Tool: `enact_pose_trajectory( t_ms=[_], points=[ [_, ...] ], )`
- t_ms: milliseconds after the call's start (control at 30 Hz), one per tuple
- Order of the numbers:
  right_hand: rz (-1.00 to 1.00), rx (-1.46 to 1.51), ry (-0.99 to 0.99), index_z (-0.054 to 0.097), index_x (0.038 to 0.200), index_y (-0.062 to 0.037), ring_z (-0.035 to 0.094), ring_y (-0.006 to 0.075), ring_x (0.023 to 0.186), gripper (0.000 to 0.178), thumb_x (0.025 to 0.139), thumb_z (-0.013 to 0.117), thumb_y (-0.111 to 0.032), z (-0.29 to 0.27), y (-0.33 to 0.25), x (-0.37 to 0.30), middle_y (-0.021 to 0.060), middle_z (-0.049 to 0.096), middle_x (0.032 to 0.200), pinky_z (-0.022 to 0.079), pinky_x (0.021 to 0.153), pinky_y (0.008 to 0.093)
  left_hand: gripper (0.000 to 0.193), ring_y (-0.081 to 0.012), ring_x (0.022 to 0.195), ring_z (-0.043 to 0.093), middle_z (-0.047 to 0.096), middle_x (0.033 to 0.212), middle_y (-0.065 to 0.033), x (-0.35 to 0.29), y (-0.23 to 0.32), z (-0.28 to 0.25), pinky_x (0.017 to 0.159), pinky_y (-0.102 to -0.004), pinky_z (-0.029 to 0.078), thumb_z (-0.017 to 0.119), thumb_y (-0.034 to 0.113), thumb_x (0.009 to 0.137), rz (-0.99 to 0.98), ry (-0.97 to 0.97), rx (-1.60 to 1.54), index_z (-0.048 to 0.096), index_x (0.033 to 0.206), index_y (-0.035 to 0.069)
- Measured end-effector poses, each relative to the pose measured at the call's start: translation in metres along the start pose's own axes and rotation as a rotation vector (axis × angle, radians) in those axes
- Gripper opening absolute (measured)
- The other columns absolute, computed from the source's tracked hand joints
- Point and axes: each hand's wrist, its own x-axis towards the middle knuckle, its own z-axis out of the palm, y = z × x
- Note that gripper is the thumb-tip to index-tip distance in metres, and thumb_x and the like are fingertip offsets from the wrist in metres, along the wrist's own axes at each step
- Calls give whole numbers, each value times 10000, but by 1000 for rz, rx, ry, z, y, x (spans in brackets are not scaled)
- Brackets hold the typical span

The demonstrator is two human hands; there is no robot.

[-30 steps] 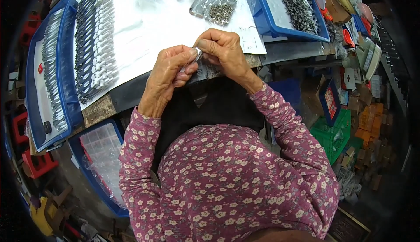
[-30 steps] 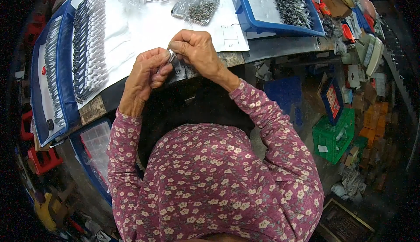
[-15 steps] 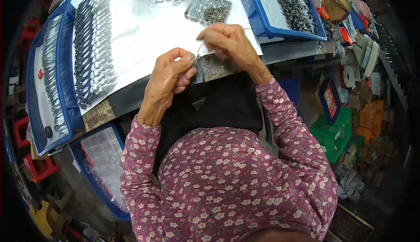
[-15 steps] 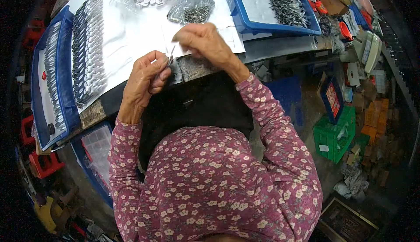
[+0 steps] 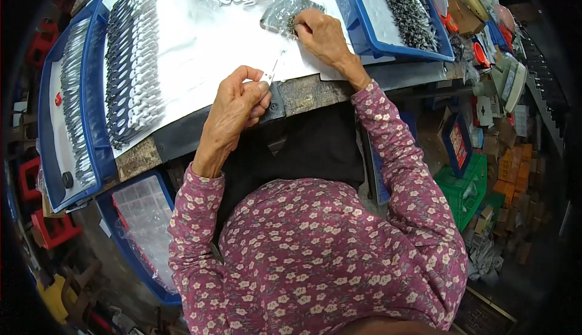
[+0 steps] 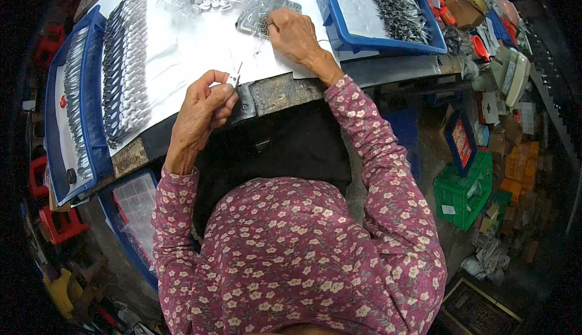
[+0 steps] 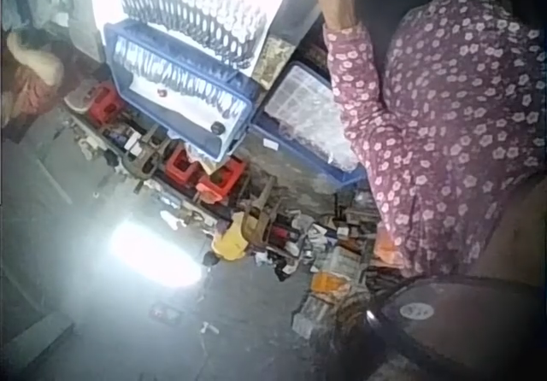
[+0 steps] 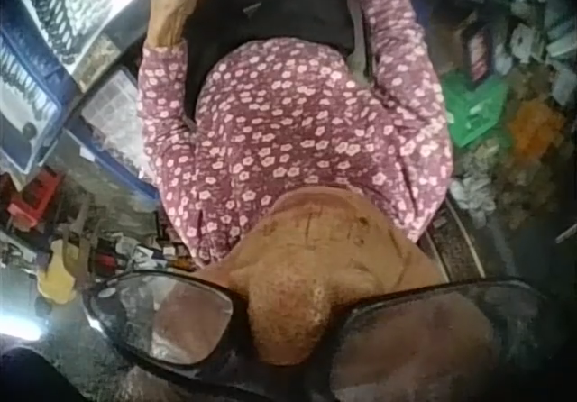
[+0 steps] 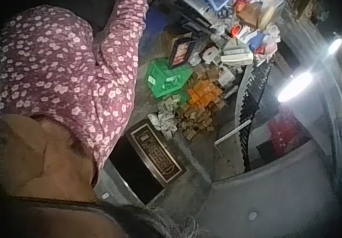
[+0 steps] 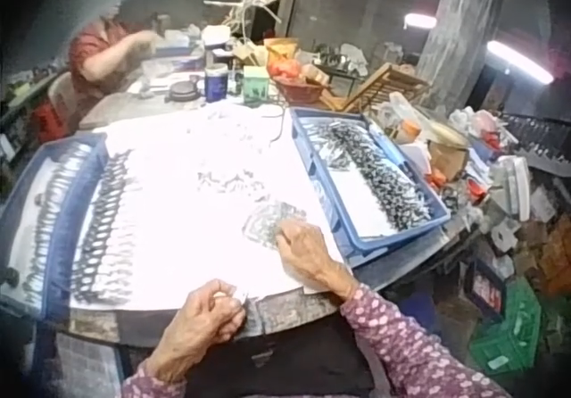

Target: Assembling small hardware components by hand at a manual workstation in a workshop environment.

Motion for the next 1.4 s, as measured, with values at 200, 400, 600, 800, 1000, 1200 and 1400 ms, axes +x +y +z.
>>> enact_pose_trajectory(
  t_ms=[200,400,600,800,1000,1200,1400],
  points=[
    [216,255,-92,586,775,13,523,123,561,138,779,547,-120,-7,2,0,56,572,635,423,524,269,111,-16,465,326,473,627,7,0,0,-1,389,-149,242,497,130,852,31,-1,1,467,902,36],
    [241,456,-117,596,772,22,462,52,584,141,784,566,-115,-11,1,-2,-10,540,643,381,508,204,148,-15,467,334,474,633,14,-1,-4,0,390,-145,240,512,160,851,46,9,11,477,915,31],
    [263,586,-97,605,783,9,455,43,580,125,789,573,-111,-11,-8,-3,-21,544,658,377,513,198,125,-25,464,361,484,596,3,-2,-1,1,391,-161,263,505,112,830,62,89,43,492,886,1],
    [273,603,-128,608,798,1,435,33,564,122,795,572,-116,-31,-49,-9,-27,535,650,355,493,186,142,-45,482,411,508,580,-5,2,-4,0,443,-184,334,506,102,823,150,139,132,514,879,-29],
    [182,652,-242,570,780,-2,409,31,547,83,794,576,-84,-32,-94,-22,-37,500,625,327,476,192,130,-67,505,462,519,562,-14,3,-16,-7,479,-210,374,502,81,809,283,203,246,526,841,-43],
    [33,514,-218,547,791,9,461,82,546,76,786,575,-61,-22,-98,-29,25,519,630,368,480,234,110,-108,490,499,519,529,-52,-1,-18,-7,468,-265,394,503,60,796,320,271,403,527,815,-45],
    [-145,398,-142,538,774,9,533,190,506,56,767,576,-32,-19,-101,-28,104,552,637,401,463,291,91,-201,479,524,518,535,-133,-4,-18,-6,479,-325,404,499,40,787,396,313,568,509,800,-49]
  ],
)
